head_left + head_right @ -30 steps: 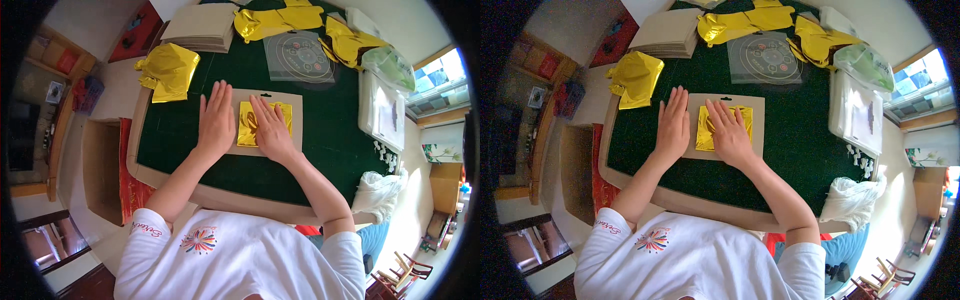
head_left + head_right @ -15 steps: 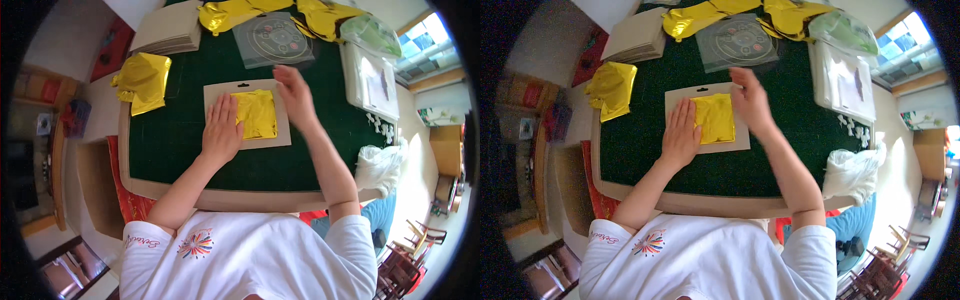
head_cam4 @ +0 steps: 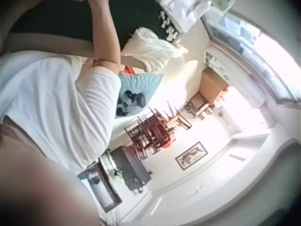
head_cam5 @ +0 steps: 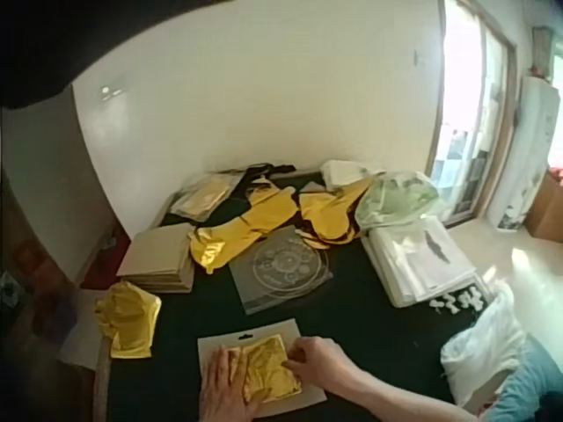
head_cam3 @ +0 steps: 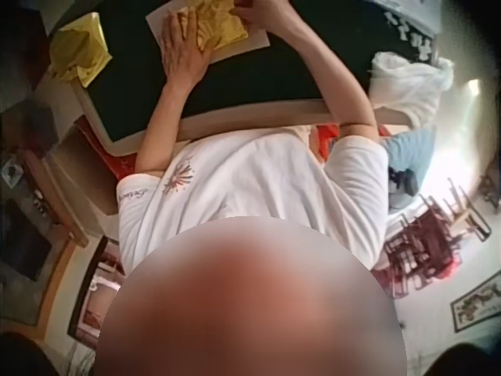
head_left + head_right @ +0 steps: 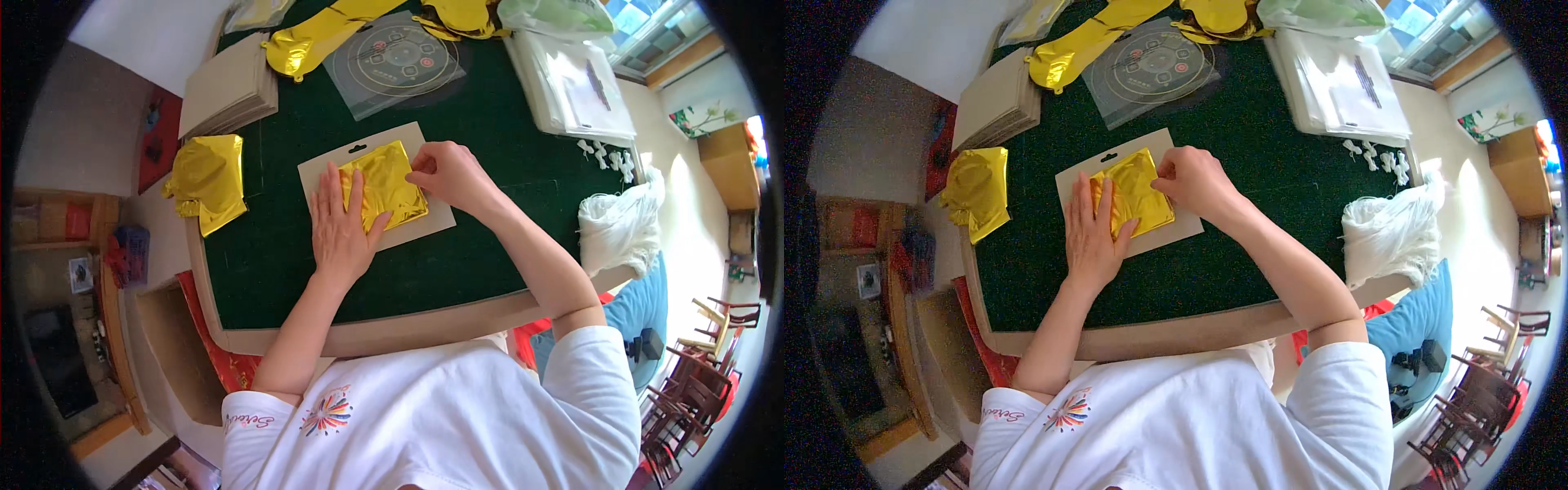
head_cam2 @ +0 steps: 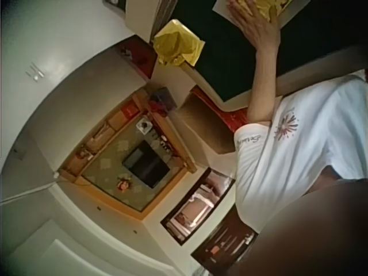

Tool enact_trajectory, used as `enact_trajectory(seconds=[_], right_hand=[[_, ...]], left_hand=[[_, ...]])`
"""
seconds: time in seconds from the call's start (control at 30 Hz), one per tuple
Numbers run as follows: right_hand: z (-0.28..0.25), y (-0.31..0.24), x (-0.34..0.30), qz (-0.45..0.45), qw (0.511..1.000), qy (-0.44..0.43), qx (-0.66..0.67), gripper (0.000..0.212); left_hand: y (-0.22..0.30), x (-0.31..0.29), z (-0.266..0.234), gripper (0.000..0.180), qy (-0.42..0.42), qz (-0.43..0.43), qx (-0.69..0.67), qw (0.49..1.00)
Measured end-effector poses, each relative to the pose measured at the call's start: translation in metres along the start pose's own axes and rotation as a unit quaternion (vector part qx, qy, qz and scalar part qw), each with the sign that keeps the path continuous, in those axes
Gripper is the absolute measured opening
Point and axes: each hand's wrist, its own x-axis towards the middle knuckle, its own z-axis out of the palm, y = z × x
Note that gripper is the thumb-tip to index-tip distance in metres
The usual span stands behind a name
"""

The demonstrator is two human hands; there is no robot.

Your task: The person folds a gold foil balloon by hand, places it onto a cardboard backing, and slides both into a plastic sleeve. After sealing the sleeve and placing it into a box, the person picks up a second gold foil balloon and unfolds it on the table.

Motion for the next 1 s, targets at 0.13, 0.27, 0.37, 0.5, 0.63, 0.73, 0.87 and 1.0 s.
enact_trajectory(seconds=[0.13, 0.27, 0.37, 0.5, 0.63, 0.73, 0.87, 1.0], right_hand=[[-0.006, 0.006, 0.010, -0.012, 1.000, -0.028, 0.005, 0.019], [-0.009, 0.010, 0.024, 0.032, 0.997, -0.067, 0.026, 0.018], [-0.004, 0.015, 0.032, 0.039, 0.997, -0.071, 0.012, 0.017], [-0.004, 0.006, 0.037, 0.068, 0.990, -0.120, 0.036, 0.016], [-0.004, 0.004, 0.036, 0.063, 0.988, -0.137, 0.047, 0.014], [0.000, 0.005, 0.035, 0.062, 0.987, -0.128, 0.074, 0.013], [-0.002, -0.001, 0.030, 0.062, 0.987, -0.122, 0.082, 0.013], [0.000, 0.003, 0.025, 0.098, 0.970, -0.146, 0.168, 0.021]], left_hand=[[0.002, 0.016, 0.002, 0.077, -0.024, 0.030, 0.040, 0.998], [-0.007, 0.028, 0.018, 0.079, -0.021, 0.033, -0.053, 0.998], [-0.009, 0.033, 0.023, 0.080, -0.023, 0.043, -0.056, 0.997], [-0.016, 0.033, 0.024, 0.080, -0.020, 0.056, -0.053, 0.997], [-0.022, 0.032, 0.024, 0.083, -0.017, 0.076, -0.063, 0.995], [-0.024, 0.031, 0.021, 0.083, -0.016, 0.074, -0.064, 0.995], [-0.025, 0.029, 0.021, 0.084, -0.013, 0.071, -0.065, 0.995], [-0.021, 0.028, 0.021, 0.083, -0.018, 0.073, -0.064, 0.995]])
